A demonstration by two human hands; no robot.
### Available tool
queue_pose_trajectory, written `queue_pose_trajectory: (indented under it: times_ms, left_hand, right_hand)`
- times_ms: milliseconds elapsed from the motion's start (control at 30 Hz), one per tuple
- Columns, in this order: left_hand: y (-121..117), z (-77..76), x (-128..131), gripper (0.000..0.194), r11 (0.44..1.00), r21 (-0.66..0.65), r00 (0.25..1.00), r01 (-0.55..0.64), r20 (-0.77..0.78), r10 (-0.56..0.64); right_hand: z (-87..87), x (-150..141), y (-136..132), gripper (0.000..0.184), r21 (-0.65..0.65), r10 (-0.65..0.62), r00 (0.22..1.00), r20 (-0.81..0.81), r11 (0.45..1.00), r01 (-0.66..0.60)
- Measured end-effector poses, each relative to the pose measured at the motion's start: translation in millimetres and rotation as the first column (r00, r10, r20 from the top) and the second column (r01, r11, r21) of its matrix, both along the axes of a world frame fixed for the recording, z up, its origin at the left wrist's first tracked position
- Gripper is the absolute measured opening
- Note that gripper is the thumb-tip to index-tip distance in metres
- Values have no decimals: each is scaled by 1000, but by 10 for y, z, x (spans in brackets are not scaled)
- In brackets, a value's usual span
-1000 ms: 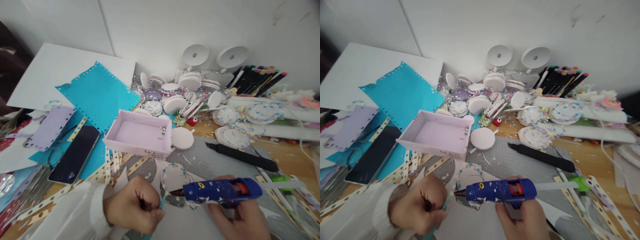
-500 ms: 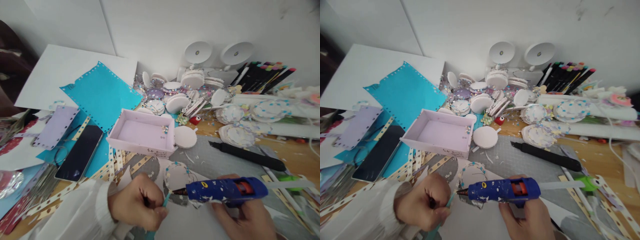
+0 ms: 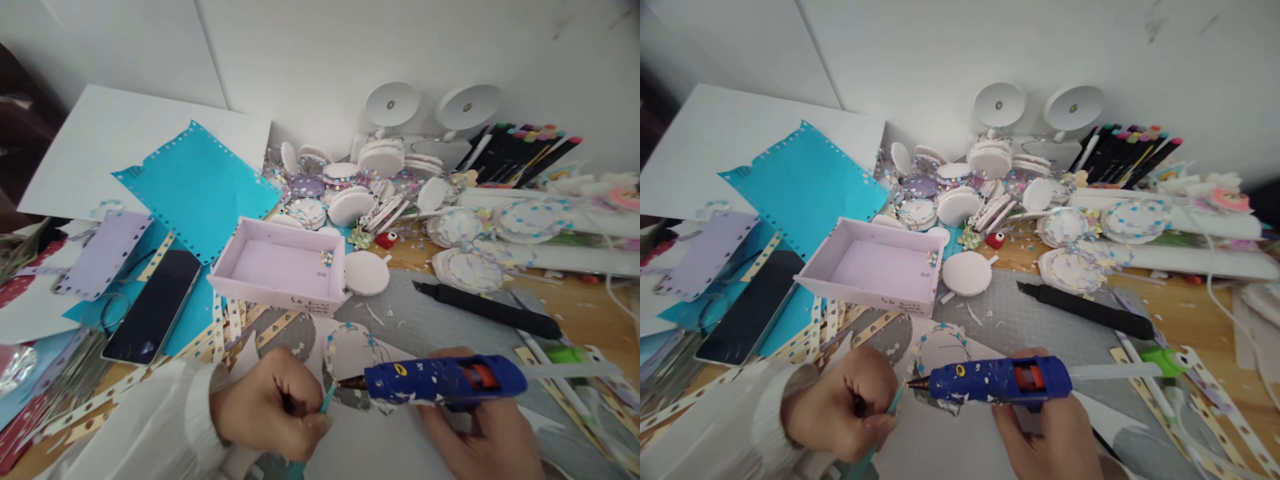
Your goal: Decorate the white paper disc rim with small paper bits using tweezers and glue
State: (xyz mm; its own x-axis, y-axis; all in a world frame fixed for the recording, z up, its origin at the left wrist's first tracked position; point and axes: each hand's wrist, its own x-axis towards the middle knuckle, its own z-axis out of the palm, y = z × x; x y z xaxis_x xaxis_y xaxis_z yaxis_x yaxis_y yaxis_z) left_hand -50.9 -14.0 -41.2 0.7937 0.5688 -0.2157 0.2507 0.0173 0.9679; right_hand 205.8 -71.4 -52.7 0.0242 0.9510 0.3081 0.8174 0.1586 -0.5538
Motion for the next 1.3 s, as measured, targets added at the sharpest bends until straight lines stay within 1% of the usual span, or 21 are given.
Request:
queue_pose_trajectory:
  times_ms: [100,267,333,367,433,500,533,567,633,700,733,800,900,1000,1067,1133,1167,1200,1233,1267,1300]
  left_hand:
    - [8,8,-8,33,1000,-15,1000,3,-12,-3]
    - [4,17,-10,34,1000,-18,1000,-7,-9,7]
    - [-2,16,-9,34,1000,-18,1000,-8,-15,8]
    - [-6,15,-8,33,1000,-12,1000,-14,-15,14]
    - [-11,18,-7,33,999,11,999,-31,-17,31]
    - [-12,25,-8,35,998,42,999,-49,-21,50]
    - [-11,29,-9,36,997,57,998,-54,-23,56]
    - [-11,32,-10,37,996,71,998,-57,-24,59]
    - [-15,36,-14,39,993,102,998,-64,-16,66]
    - [-31,46,-18,40,986,145,996,-85,-1,86]
    - [-45,59,-20,41,981,165,995,-97,6,97]
    - [-87,111,-27,41,974,196,993,-116,13,115]
    - [-171,251,-37,42,965,225,991,-134,16,133]
    - [-262,411,-39,45,958,213,981,-194,10,196]
    - [-318,493,-27,44,954,149,963,-262,-25,269]
    - [-370,544,8,43,937,71,935,-341,-81,346]
    - [-395,559,37,42,925,42,919,-377,-106,379]
    - [-420,569,75,43,914,23,905,-406,-128,405]
    - [-445,577,121,43,905,13,895,-425,-145,422]
    - [-470,583,173,43,900,11,888,-435,-158,431]
    - [-495,588,229,43,899,14,885,-437,-170,433]
  right_hand:
    - [24,1,1,14,12,-2,1000,8,1000,2]
    - [19,41,7,14,95,27,998,51,995,-32]
    - [13,64,3,15,143,-12,1000,26,990,8]
    - [16,82,2,16,162,-52,999,-5,985,53]
    - [38,143,7,21,170,-216,976,-42,961,220]
    - [66,248,27,28,142,-397,918,8,909,392]
    - [72,317,43,32,135,-461,886,50,882,452]
    - [68,392,63,35,126,-488,867,96,870,476]
    - [21,546,110,38,122,-439,887,144,897,424]
    - [-73,676,157,38,140,-311,933,183,947,288]
    - [-128,724,177,38,189,-289,936,199,949,253]
    - [-228,784,207,37,226,-280,937,210,946,232]
    - [-275,816,204,29,257,-271,945,181,941,221]
    - [-165,826,97,28,327,-292,950,110,913,243]
    - [-38,804,-44,27,412,-344,938,42,861,297]
    - [90,721,-216,23,491,-349,937,-20,813,313]
    - [145,648,-299,24,538,-264,962,-64,803,256]
    - [193,553,-371,25,542,-183,982,-40,822,175]
    - [234,440,-428,24,537,-111,994,2,839,92]
    - [268,313,-465,22,549,-41,998,48,836,7]
    - [299,178,-481,19,550,59,991,119,827,-116]
